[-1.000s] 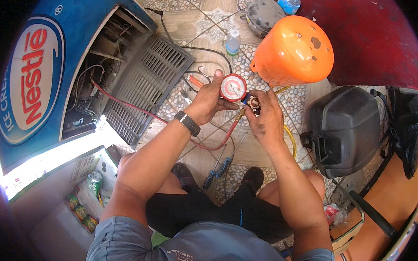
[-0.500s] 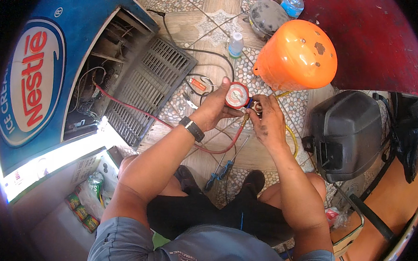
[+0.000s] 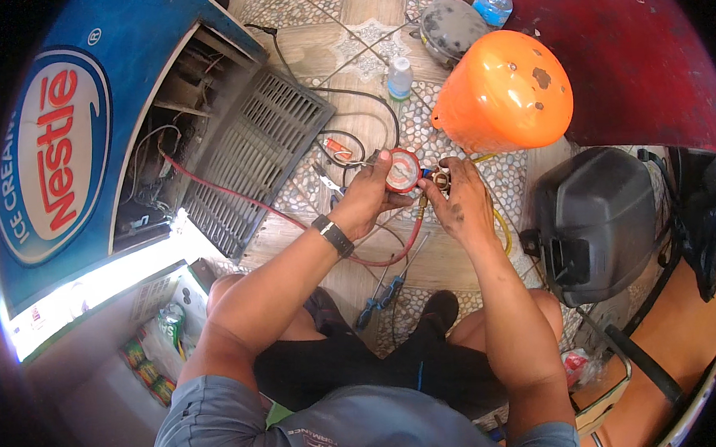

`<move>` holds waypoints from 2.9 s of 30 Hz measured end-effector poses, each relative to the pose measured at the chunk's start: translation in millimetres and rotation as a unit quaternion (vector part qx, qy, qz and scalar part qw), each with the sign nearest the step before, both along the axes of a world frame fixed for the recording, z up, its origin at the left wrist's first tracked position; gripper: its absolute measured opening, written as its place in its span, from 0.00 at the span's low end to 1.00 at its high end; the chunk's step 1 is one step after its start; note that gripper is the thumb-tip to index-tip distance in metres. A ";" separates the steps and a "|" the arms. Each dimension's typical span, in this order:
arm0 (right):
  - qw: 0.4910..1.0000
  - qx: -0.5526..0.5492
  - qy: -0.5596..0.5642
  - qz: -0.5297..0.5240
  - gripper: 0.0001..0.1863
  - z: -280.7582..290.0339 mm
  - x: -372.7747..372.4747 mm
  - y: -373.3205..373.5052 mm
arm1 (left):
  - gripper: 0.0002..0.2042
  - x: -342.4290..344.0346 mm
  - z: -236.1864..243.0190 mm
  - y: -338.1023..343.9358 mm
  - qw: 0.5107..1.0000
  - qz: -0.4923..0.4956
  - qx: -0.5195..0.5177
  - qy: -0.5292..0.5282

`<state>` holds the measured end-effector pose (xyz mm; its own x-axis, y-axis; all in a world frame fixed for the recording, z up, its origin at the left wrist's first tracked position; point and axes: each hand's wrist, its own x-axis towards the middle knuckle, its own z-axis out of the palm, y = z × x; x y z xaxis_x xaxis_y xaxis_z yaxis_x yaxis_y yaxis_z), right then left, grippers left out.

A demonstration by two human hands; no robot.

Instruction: The person inspects the interior and lower components of a chest freezer, then uses a pressure gauge and a small bottle to check for leaks in the cooling system while sitting on the floor.

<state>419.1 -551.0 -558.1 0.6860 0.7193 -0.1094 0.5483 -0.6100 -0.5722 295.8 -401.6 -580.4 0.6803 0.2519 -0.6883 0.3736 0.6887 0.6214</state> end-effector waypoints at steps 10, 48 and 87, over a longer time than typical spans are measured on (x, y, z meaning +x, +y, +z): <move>0.989 -0.134 0.054 -0.025 0.30 11.3 0.4 3.0 | 0.35 -1.6 4.3 -7.4 0.999 0.014 0.001 0.030; 0.998 -0.053 -0.023 0.036 0.18 0.4 -6.8 -7.4 | 0.35 -17.0 -14.0 -10.4 0.998 0.010 -0.064 0.002; 0.994 -0.078 -0.004 0.074 0.19 7.4 -0.8 1.5 | 0.25 -8.7 -20.4 -3.0 0.989 0.028 -0.127 0.065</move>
<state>418.3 -549.5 -550.7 0.5749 0.7874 -0.2225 0.6437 -0.6031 -0.4711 287.0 -404.6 -600.8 0.5725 0.0940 -0.8145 0.3958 0.8383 0.3749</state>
